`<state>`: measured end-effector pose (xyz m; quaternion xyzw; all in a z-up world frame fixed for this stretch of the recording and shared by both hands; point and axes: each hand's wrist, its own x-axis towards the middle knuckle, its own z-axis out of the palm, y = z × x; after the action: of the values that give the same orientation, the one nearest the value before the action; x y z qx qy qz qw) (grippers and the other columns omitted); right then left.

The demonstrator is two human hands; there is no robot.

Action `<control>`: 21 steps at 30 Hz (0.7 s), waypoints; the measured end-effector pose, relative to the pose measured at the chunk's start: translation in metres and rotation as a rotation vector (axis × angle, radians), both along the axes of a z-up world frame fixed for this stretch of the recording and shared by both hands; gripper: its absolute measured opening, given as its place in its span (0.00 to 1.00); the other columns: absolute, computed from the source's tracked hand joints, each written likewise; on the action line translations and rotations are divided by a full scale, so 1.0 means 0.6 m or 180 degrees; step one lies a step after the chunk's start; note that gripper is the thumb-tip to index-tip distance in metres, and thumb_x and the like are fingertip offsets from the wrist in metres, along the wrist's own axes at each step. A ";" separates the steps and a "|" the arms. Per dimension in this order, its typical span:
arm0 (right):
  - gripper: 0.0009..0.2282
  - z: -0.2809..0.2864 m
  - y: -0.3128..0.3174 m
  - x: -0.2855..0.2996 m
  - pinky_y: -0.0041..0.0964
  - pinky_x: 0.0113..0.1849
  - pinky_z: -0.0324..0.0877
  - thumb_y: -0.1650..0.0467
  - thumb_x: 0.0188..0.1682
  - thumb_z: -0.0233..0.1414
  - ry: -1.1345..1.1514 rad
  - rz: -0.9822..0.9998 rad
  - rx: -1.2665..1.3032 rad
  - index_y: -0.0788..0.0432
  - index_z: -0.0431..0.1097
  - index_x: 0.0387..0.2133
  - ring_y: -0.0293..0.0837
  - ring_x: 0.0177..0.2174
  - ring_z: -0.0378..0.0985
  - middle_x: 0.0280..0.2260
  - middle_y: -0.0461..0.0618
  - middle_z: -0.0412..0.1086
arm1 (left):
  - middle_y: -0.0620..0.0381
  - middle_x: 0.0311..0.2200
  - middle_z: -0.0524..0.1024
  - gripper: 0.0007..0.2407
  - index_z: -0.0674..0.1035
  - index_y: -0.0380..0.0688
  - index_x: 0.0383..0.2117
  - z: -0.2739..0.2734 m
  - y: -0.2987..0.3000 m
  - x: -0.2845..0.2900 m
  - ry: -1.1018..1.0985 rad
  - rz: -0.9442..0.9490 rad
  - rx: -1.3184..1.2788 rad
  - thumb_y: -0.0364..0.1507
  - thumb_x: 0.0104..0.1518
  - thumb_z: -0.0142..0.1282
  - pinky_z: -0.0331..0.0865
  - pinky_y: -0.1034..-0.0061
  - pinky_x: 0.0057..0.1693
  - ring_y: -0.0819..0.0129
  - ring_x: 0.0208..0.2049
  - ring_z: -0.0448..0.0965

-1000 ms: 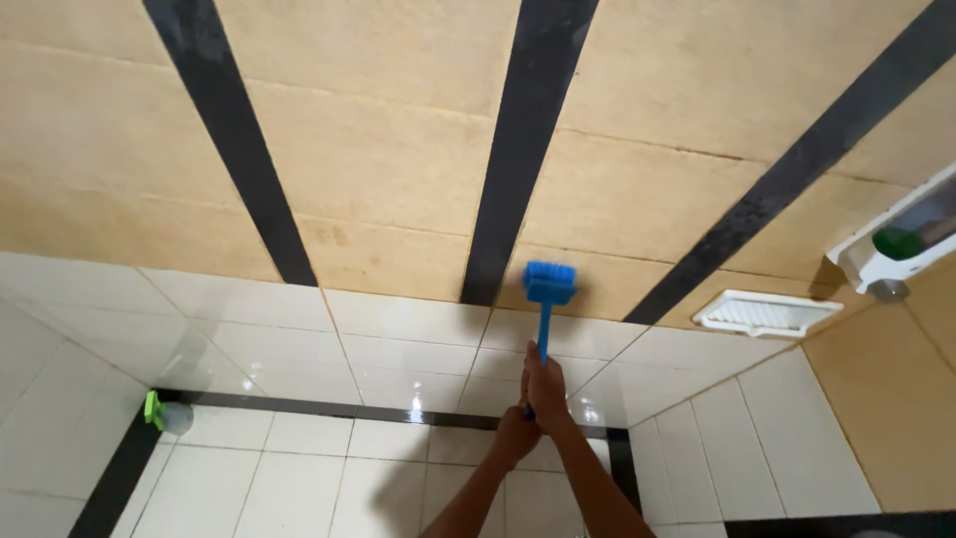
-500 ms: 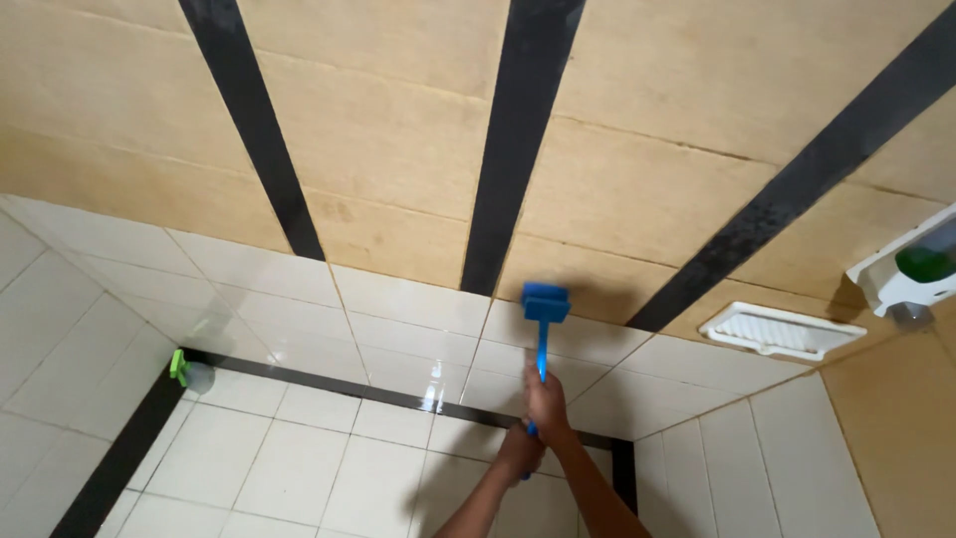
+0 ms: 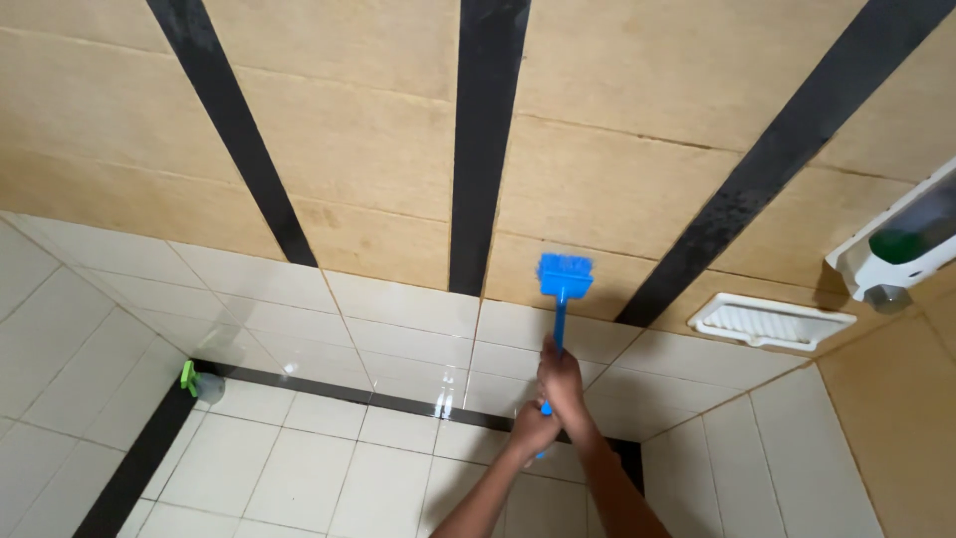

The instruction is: The person scrubs the lower section of a tiled bathroom wall using a blue scrub brush. They move the brush back and forth along the grout lines and tile surfaces, working from a corner towards the toilet area.

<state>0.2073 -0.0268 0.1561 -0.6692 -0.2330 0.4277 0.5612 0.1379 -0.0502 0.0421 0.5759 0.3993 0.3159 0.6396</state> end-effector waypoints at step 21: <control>0.25 -0.116 -0.003 0.045 0.32 0.15 0.56 0.51 0.57 0.48 -0.0925 -0.0236 0.0342 0.54 0.62 0.16 0.33 0.12 0.60 0.12 0.40 0.59 | 0.60 0.18 0.74 0.12 0.77 0.43 0.25 -0.032 -0.011 -0.005 0.0093 -0.0389 -0.1007 0.38 0.58 0.59 0.64 0.73 0.26 0.73 0.18 0.72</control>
<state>0.2340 -0.0287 0.0866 -0.7012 -0.3095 0.2922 0.5719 0.1346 -0.0570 0.0229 0.4958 0.4175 0.2012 0.7344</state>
